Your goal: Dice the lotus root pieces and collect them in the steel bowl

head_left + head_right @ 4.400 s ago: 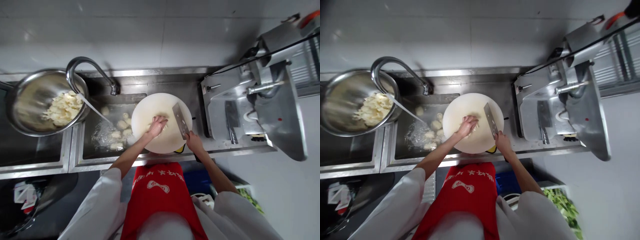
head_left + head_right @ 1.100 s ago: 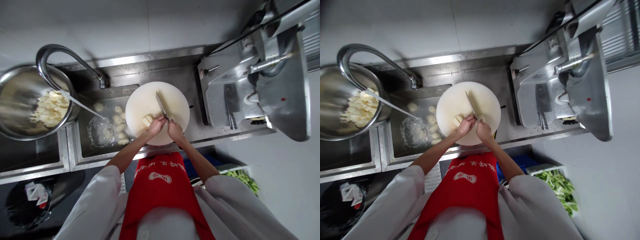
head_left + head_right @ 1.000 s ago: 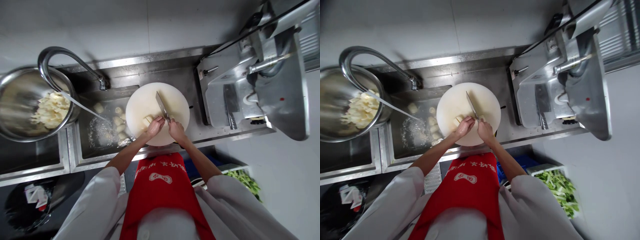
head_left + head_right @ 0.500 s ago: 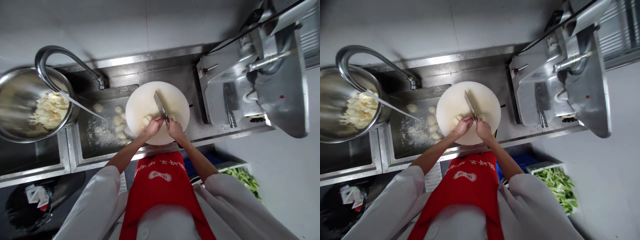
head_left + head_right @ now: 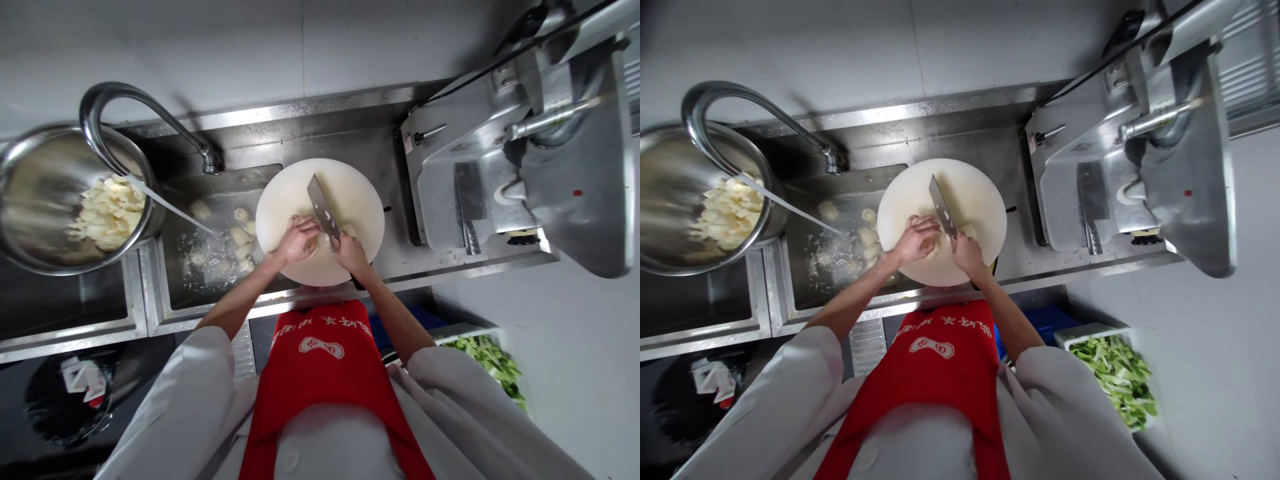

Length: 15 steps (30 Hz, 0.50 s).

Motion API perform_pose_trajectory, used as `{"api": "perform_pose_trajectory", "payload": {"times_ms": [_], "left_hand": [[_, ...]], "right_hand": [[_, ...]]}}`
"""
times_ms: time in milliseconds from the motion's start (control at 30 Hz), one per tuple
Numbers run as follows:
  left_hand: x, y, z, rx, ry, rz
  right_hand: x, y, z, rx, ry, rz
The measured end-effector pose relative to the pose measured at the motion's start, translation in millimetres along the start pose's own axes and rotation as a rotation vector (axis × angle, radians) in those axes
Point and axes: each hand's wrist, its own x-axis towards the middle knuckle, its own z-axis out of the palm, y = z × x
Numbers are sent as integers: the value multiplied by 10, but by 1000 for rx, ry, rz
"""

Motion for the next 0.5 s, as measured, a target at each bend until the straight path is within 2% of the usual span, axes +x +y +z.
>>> {"api": "perform_pose_trajectory", "payload": {"times_ms": [100, 167, 333, 400, 500], "left_hand": [[-250, -224, -285, 2, -138, 13], [-435, -269, -279, 5, -121, -63], [-742, 0, 191, -28, 220, -330], [-790, 111, 347, -59, 372, -372], [-798, 153, 452, -113, 565, -376]], "right_hand": [[-98, 61, -110, -29, 75, 9], [-198, 28, -126, -49, 109, 26], [-400, -165, -54, -102, 50, -45], [-469, -209, -36, -130, 21, -67], [-562, -226, -12, -173, 5, -83]]}}
